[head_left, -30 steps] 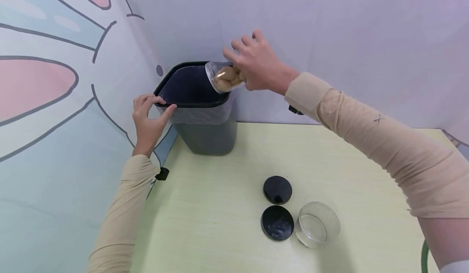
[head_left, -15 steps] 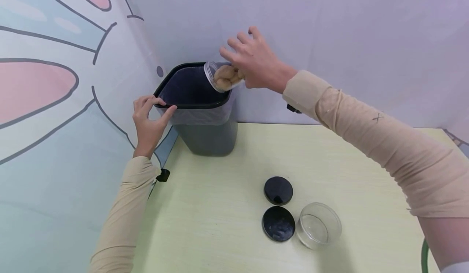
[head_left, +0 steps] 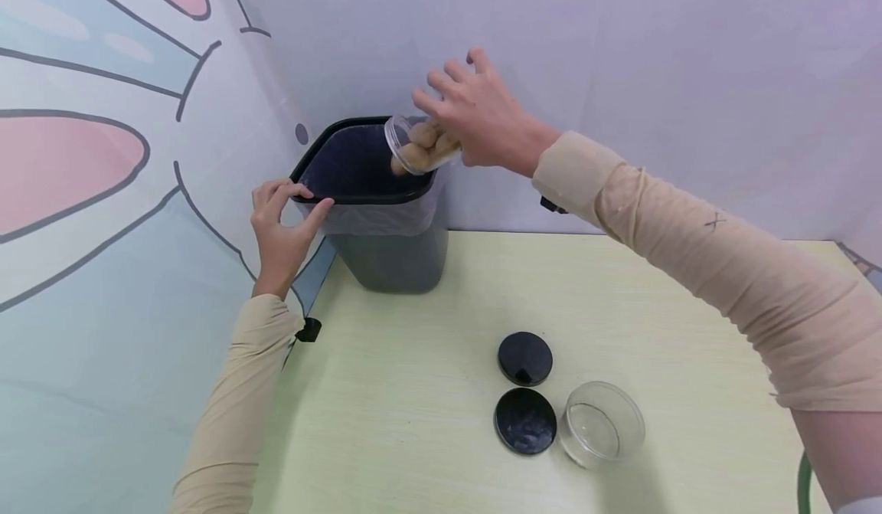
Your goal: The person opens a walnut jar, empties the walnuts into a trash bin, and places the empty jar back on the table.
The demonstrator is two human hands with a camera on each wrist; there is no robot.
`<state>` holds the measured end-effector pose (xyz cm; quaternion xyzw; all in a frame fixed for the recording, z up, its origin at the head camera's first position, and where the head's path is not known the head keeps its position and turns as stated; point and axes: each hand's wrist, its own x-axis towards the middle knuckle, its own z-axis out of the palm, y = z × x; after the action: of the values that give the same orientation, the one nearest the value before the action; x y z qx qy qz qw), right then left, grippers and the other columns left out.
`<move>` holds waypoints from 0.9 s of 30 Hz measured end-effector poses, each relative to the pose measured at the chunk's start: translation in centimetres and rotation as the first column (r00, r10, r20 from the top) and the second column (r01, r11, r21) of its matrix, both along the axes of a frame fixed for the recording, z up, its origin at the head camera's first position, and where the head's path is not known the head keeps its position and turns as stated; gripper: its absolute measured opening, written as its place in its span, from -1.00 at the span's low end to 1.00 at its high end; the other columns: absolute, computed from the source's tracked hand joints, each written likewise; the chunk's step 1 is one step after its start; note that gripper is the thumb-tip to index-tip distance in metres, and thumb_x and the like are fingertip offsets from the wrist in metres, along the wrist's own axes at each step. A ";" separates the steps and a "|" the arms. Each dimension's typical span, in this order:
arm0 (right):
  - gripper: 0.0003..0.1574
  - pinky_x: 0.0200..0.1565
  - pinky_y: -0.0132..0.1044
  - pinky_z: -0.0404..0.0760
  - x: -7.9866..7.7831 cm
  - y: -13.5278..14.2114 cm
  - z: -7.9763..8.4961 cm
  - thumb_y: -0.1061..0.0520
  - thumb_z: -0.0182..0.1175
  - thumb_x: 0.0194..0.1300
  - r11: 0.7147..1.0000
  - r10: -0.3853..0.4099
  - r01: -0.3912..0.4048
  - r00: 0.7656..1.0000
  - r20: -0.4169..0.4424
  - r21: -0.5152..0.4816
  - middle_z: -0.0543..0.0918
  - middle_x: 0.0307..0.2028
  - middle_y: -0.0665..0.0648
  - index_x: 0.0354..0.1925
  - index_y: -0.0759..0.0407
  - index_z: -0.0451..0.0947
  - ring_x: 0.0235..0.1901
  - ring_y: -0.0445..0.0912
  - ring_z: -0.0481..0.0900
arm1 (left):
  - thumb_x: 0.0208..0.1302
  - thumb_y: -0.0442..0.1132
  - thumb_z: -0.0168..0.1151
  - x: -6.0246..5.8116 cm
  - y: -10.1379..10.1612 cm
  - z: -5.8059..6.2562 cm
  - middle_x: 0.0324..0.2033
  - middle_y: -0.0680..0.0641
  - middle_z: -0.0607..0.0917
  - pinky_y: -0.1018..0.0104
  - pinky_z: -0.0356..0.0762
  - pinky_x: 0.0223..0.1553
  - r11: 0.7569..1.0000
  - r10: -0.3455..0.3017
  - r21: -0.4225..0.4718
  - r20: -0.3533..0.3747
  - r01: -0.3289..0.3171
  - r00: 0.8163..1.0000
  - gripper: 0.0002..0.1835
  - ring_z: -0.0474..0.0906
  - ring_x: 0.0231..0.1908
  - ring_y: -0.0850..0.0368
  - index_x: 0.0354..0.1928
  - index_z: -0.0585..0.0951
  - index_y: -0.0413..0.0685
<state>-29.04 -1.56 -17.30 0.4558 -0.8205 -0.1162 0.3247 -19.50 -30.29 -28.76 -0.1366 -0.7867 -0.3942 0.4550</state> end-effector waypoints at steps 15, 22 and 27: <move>-0.10 0.00 0.19 0.20 0.1 0.3 0.2 0.17 0.36 -0.25 0.999 -0.008 0.011 0.997 0.078 -0.039 0.45 -0.05 0.30 0.16 0.25 0.32 -0.11 0.22 0.34 | 0.01 -0.43 0.42 -0.4 -0.1 -0.4 -0.19 -0.28 0.52 0.24 0.15 0.03 1.000 -0.008 -0.003 0.000 0.008 1.000 -0.78 0.25 -0.05 0.10 -0.33 0.59 -0.38; -0.15 0.03 0.21 0.20 0.1 0.3 0.2 0.21 0.28 -0.21 0.999 -0.009 0.012 0.997 0.072 -0.044 0.45 -0.01 0.32 0.16 0.24 0.33 -0.07 0.24 0.35 | 0.00 -0.43 0.42 -0.4 0.1 -0.3 -0.18 -0.26 0.52 0.24 0.15 0.03 1.000 -0.010 0.023 0.011 0.010 1.000 -0.78 0.25 -0.04 0.13 -0.32 0.59 -0.38; -0.15 0.01 0.21 0.21 0.0 0.3 0.3 0.17 0.36 -0.22 0.998 -0.004 0.009 0.997 0.076 -0.067 0.47 -0.03 0.32 0.13 0.25 0.35 -0.11 0.23 0.37 | 0.00 -0.44 0.41 -0.4 0.0 -0.3 -0.18 -0.29 0.51 0.24 0.15 0.03 1.000 -0.010 0.016 0.004 0.010 1.000 -0.78 0.25 -0.04 0.11 -0.32 0.58 -0.39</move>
<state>-29.06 -1.25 -16.96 0.4460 -0.8371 -0.0725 0.3082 -19.93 -30.28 -29.05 -0.1362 -0.7837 -0.4032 0.4524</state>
